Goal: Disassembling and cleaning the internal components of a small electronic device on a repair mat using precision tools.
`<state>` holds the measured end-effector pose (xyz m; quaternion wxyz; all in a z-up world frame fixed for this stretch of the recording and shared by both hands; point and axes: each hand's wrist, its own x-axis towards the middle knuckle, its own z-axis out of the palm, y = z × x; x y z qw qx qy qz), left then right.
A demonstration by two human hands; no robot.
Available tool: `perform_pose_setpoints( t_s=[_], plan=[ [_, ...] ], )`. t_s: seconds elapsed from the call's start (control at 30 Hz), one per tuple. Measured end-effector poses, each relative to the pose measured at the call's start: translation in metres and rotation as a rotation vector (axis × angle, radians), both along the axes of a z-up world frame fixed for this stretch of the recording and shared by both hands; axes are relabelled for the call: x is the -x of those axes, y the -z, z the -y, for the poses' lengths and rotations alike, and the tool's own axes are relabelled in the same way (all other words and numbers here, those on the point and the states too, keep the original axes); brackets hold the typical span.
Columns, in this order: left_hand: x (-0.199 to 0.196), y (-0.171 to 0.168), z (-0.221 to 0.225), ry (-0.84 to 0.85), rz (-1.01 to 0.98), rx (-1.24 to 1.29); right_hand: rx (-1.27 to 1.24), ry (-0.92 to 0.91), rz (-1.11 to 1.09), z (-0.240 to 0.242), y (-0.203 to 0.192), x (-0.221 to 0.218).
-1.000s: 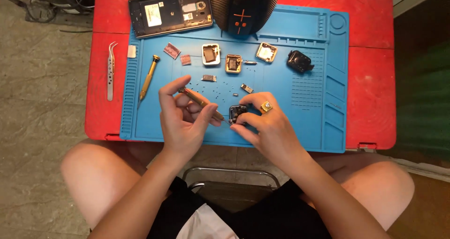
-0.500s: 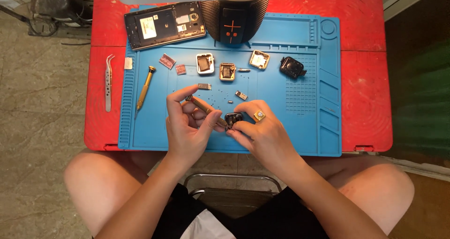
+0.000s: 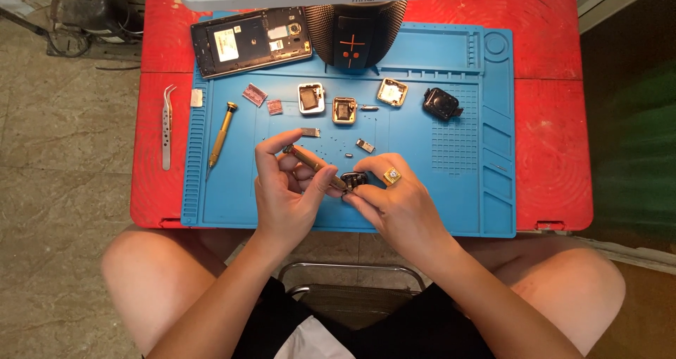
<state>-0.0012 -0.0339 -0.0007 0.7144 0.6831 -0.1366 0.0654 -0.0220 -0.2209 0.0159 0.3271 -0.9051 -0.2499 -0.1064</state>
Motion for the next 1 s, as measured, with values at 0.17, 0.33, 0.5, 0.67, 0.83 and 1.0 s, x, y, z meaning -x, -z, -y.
perform_pose_setpoints(
  t_s=[0.17, 0.33, 0.5, 0.67, 0.83, 1.0],
  plan=[
    [0.001, 0.004, -0.001, 0.005, 0.011, 0.023, -0.018, 0.005, -0.009, 0.0, 0.002, 0.0],
    [-0.001, 0.003, 0.0, 0.002, 0.013, 0.011, -0.009, 0.015, -0.012, 0.0, 0.001, -0.001],
    [-0.002, 0.003, -0.001, 0.015, 0.04, 0.012, 0.002, 0.007, -0.008, -0.001, -0.005, -0.001],
    [0.001, 0.004, -0.003, 0.022, 0.03, 0.038, 0.002, -0.01, 0.018, 0.002, 0.006, 0.001],
    [-0.001, 0.006, -0.004, 0.022, 0.041, 0.052, 0.01, -0.01, 0.014, 0.002, 0.007, 0.0],
    [0.001, 0.003, -0.003, 0.018, 0.047, 0.038, 0.0, -0.024, 0.017, 0.002, 0.003, -0.001]
  ],
)
